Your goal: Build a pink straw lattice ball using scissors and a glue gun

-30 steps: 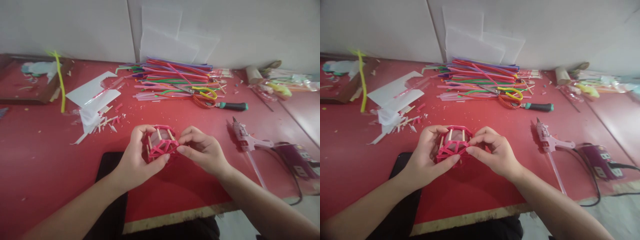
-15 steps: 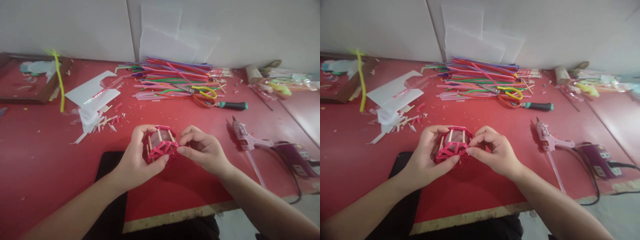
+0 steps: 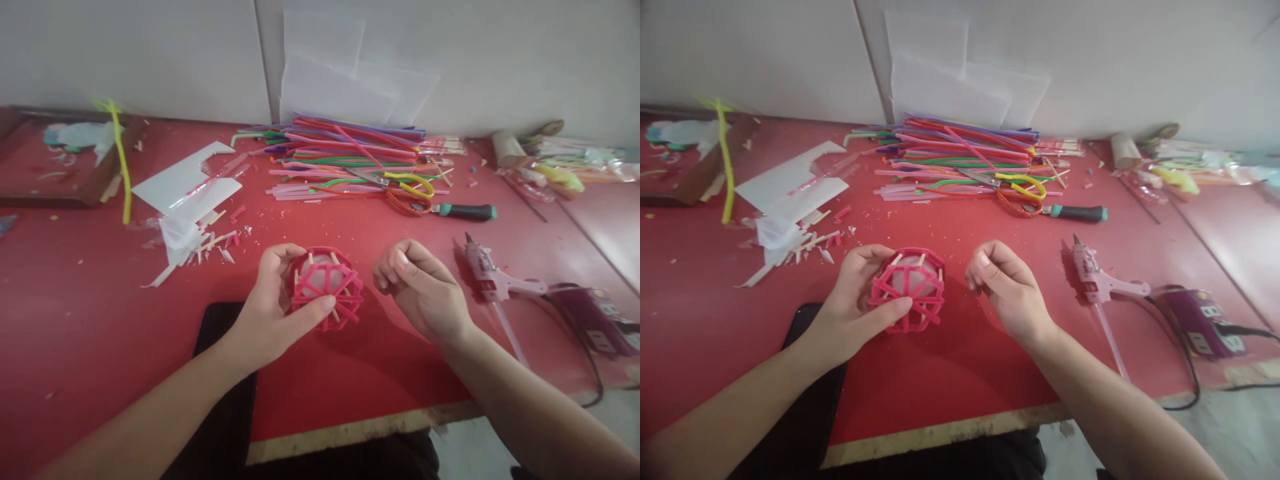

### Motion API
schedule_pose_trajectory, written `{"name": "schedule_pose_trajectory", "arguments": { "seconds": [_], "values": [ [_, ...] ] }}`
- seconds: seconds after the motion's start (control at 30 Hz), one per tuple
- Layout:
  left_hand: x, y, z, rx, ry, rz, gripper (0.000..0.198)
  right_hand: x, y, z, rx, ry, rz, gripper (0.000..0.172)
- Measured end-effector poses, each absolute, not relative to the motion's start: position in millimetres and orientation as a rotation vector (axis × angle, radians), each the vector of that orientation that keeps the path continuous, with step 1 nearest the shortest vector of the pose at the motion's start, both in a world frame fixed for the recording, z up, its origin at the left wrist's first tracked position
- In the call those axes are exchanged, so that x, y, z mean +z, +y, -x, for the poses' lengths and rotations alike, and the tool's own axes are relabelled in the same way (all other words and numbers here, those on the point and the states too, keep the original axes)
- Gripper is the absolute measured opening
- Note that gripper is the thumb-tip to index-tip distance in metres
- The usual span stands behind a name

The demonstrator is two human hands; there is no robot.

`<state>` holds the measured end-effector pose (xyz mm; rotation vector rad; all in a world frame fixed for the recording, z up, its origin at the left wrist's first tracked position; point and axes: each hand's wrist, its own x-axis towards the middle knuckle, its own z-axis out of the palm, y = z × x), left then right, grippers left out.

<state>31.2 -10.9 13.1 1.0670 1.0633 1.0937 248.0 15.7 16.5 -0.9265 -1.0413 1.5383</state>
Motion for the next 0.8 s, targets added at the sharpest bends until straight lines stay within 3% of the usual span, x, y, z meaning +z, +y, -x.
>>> {"name": "schedule_pose_trajectory", "arguments": {
  "seconds": [0.17,0.27,0.4,0.57,0.8],
  "values": [
    [17.8,2.8,-23.3,1.045,0.973,-0.5,0.066,18.4,16.6,-244.7,1.581,-1.045,0.947,0.037],
    [15.9,6.2,-18.6,1.085,0.863,-0.419,0.057,14.6,15.1,-246.7,1.546,-1.133,0.996,0.04],
    [15.7,6.7,-19.9,1.108,0.82,-0.397,0.043,7.1,13.3,-249.3,1.49,-1.202,1.106,0.028],
    [18.8,6.6,-24.9,1.121,0.867,-0.415,0.047,3.5,13.7,-246.9,1.48,-1.173,1.105,0.018],
    [19.8,4.2,-22.8,1.164,0.945,-0.428,0.046,7.2,13.6,-247.6,1.398,-1.246,1.275,0.03]
  ]
}}
